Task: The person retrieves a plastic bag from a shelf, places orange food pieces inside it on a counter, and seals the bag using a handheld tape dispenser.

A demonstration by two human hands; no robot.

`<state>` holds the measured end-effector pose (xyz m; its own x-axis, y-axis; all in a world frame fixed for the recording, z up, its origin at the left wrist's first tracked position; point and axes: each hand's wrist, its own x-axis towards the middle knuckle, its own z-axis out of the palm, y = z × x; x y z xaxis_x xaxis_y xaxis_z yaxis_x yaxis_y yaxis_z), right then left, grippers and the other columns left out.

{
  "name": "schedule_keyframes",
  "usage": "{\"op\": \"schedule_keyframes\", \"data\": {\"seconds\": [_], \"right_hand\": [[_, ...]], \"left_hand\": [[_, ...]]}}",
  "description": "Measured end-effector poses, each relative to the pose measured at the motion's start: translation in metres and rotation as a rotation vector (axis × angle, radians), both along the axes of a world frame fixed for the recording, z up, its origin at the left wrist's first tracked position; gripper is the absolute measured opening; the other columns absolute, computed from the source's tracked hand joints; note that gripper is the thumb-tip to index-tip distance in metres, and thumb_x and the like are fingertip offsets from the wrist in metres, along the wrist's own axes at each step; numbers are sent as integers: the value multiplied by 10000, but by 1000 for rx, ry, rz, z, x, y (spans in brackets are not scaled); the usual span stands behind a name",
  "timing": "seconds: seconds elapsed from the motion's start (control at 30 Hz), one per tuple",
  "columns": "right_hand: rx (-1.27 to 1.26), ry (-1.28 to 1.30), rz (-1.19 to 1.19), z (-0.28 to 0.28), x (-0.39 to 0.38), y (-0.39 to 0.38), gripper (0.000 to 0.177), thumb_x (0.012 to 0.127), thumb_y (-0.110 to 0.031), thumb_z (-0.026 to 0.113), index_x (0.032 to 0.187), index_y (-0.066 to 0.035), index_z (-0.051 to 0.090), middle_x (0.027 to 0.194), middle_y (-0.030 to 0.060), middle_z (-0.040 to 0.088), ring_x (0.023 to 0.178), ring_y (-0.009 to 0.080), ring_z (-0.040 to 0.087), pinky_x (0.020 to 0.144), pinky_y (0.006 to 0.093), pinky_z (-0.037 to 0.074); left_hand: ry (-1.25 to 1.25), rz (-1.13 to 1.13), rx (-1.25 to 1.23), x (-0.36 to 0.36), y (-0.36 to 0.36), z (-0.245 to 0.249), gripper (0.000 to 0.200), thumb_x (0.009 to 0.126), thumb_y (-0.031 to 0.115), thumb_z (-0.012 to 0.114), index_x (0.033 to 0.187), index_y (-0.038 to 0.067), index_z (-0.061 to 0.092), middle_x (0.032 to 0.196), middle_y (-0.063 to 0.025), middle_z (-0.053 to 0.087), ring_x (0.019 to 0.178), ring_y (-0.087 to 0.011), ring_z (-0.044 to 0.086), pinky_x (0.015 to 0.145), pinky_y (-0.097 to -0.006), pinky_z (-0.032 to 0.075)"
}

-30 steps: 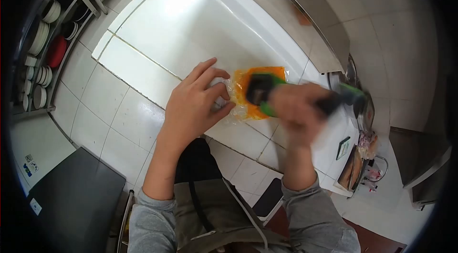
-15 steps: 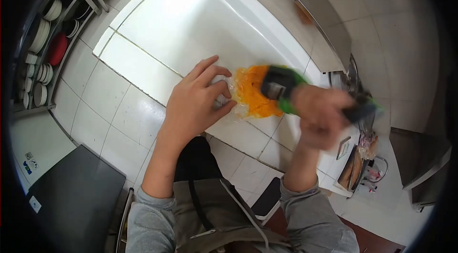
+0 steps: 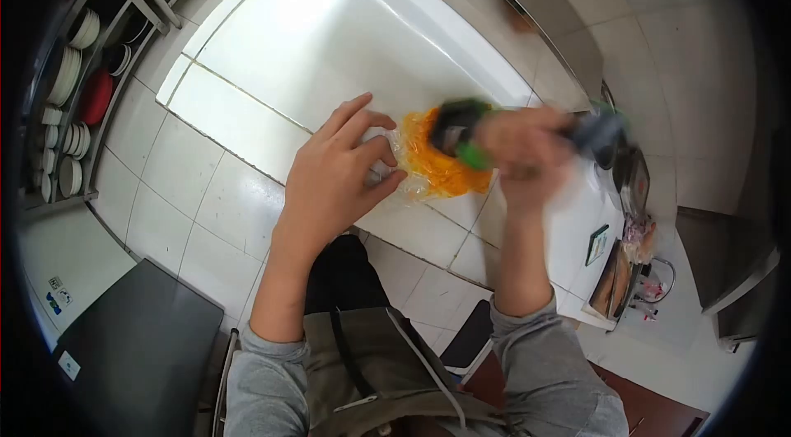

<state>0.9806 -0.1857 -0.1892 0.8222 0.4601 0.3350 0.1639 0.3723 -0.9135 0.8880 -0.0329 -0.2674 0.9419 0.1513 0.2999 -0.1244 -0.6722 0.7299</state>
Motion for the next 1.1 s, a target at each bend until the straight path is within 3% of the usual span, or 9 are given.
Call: {"op": "schedule_keyframes", "data": {"seconds": [0.23,0.3,0.5,0.57,0.63,0.7,0.77,0.97,1.1], "right_hand": [[-13,-164,-81,14,11,-13,226,770,-111,430,575,-135,319,415,-17,308,360,110,306,435,302,291],[-230,-1,-165,-10,3,-5,231,772,-116,448,572,-117,334,411,0,308,355,119,303,434,298,287],[-35,-125,-87,13,16,-43,217,784,-117,404,576,-117,341,414,0,330,355,115,310,447,275,304],[-299,-22,-35,-10,11,-43,218,789,-144,394,581,-143,328,419,-23,361,354,110,316,455,271,311],[-286,9,-77,0,11,-49,215,786,-145,408,581,-151,341,424,-27,381,357,110,323,440,269,303],[126,-281,171,7,17,-66,219,767,-59,463,562,-102,399,447,27,403,401,125,383,451,266,324],[-256,-5,-64,-14,-10,-53,236,809,-153,466,585,-150,391,428,-18,396,366,110,348,411,275,278],[-11,-26,126,28,-22,-43,295,782,-70,569,557,-85,379,481,19,425,417,110,386,415,257,301],[-173,130,71,-4,-30,-39,340,778,-54,589,538,-70,349,519,33,460,430,115,398,443,264,339]], "left_hand": [[15,-8,14,2,0,1,182,636,120,763,637,97,583,1043,17,604,1202,-244,487,819,-346,501],[22,-17,17,2,0,3,183,635,122,765,636,98,583,1044,17,607,1204,-245,485,824,-347,501],[42,-17,27,4,-1,4,186,622,120,775,635,101,590,1060,11,613,1211,-252,480,846,-355,502],[42,-15,22,4,-2,4,185,615,110,775,635,100,592,1061,7,613,1210,-258,482,848,-357,502],[40,-26,21,-1,-3,5,185,612,106,775,634,99,591,1061,6,613,1208,-263,483,849,-359,501],[19,-13,31,5,0,4,186,610,103,774,633,97,590,1060,4,614,1206,-268,484,850,-361,501],[27,-24,28,5,-1,2,185,608,100,773,631,95,589,1057,-1,614,1203,-276,485,848,-363,501],[30,-18,33,4,-2,5,186,606,98,773,626,92,588,1052,-4,614,1196,-281,489,842,-361,502],[43,-12,13,4,-2,5,183,608,97,770,624,92,587,1050,-3,614,1194,-284,491,845,-363,500]]}}
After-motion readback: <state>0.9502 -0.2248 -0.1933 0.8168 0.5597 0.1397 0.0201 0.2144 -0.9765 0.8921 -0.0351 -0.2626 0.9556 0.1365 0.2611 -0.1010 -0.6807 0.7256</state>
